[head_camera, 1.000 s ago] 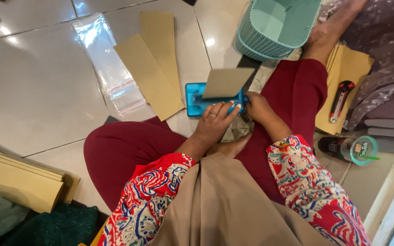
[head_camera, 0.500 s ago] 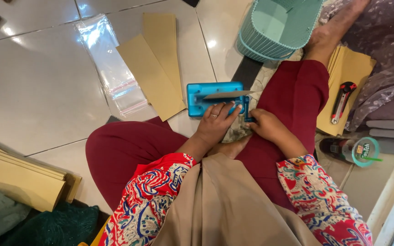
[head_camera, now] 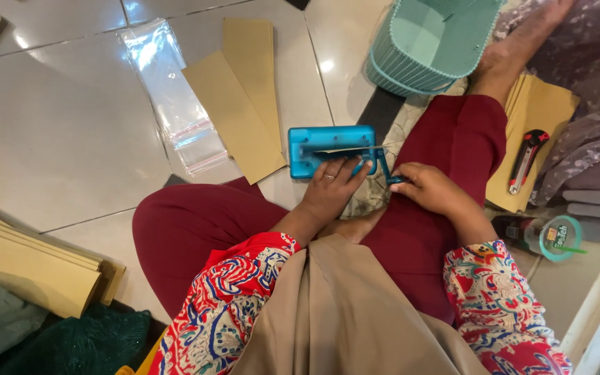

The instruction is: A person sits on the floor and uses a manual blue crimping tool to process long strips of cardboard.

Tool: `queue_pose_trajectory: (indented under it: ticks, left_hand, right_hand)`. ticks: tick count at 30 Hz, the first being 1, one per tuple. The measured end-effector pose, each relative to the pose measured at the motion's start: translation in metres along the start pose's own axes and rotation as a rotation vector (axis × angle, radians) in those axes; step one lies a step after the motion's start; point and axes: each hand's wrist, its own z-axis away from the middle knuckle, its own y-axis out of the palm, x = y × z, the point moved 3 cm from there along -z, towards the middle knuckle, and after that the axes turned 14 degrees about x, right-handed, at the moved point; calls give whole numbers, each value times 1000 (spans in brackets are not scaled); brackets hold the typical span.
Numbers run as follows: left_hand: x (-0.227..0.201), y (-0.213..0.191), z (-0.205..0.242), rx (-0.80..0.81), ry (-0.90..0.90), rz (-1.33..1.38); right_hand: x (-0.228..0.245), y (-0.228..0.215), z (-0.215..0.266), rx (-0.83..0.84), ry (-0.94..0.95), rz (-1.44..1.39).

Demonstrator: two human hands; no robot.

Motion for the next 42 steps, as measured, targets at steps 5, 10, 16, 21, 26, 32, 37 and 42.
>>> queue_pose_trajectory:
  ticks: [5,10,16,21,26,32,37,42]
  left_hand:
    - [1,5,2,-7,-1,24]
    - [1,4,2,28,20,49]
    - [2,0,-2,-16,25,35]
    - [3,-4,-5,-19,33,25]
    - [1,10,1,-32,17,-5]
    - [-1,7,1,-47,-3,-27]
    - [0,6,0,-57,1,-25]
    - [-1,-1,-4,-77,-15,-47]
  right_hand:
    - [-6,-15,-2,-77,-53,-80]
    - [-12,-39,-16,-144,-120,-158]
    - [-46,-44,-73,-312,-205,-622]
    - [-89,-26,-125,-511,-175,-527]
    - [-112,23,-139,-560,-19,-182]
    - [-89,39,-111,-386,109,146]
    - [-64,50,-86,-198,197,219]
    - [-12,45,-47,-35,253,214]
